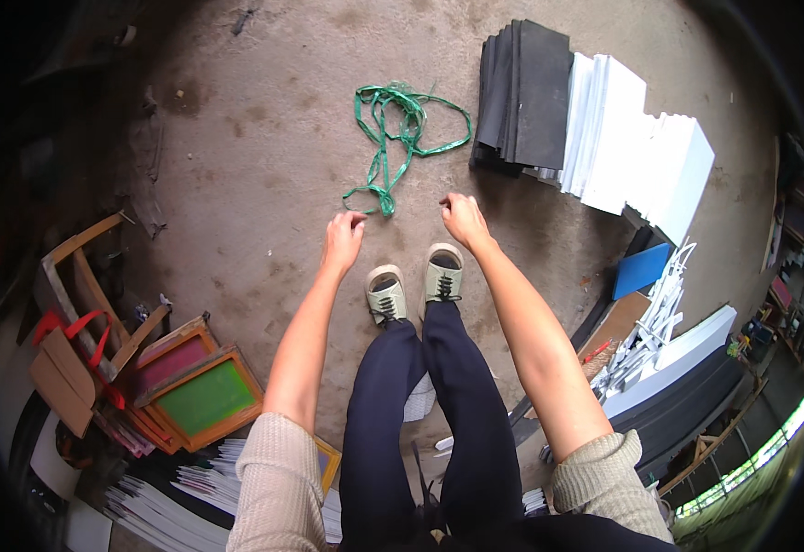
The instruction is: The person stacks white rectangular panels on the floor, aligns them, and then uses a green rope to tie the stack into a bundle. The person also handles a blue panel and a utility knife during the process.
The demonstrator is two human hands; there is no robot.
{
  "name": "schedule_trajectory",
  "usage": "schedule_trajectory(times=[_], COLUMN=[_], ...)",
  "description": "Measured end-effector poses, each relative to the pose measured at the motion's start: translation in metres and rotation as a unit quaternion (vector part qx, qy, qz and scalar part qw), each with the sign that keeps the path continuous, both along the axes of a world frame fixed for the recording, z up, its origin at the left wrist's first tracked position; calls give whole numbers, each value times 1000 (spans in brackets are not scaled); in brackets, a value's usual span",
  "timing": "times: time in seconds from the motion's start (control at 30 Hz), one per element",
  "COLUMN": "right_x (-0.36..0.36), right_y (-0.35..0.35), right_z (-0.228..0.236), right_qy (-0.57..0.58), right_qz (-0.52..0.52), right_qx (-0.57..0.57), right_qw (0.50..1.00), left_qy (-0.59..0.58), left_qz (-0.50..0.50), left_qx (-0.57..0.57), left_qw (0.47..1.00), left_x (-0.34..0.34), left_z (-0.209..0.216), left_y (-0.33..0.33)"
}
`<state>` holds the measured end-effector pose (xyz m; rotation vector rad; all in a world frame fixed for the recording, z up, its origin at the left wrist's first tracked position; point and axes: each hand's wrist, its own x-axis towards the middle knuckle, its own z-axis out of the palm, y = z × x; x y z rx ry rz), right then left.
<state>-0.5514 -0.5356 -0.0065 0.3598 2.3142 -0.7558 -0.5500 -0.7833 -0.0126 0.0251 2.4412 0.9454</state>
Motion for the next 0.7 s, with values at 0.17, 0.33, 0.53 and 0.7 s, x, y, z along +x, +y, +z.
schedule_trajectory(times=[0.17, 0.33, 0.53, 0.7], right_x=[-34, -43, -37, -50], right_y=[1, -6, 15, 19], right_z=[-99, -140, -157, -152], right_qy=[206, 196, 230, 244], right_qz=[59, 162, 183, 197], right_qx=[95, 262, 245, 236], right_qw=[972, 931, 924, 920], left_qy=[7, 5, -24, 0], left_qz=[40, 42, 35, 39], left_qx=[78, 65, 48, 45], left_qw=[996, 997, 998, 998], left_x=[-59, -56, -41, -62], left_z=[-83, -119, -126, -116], left_y=[46, 65, 71, 76])
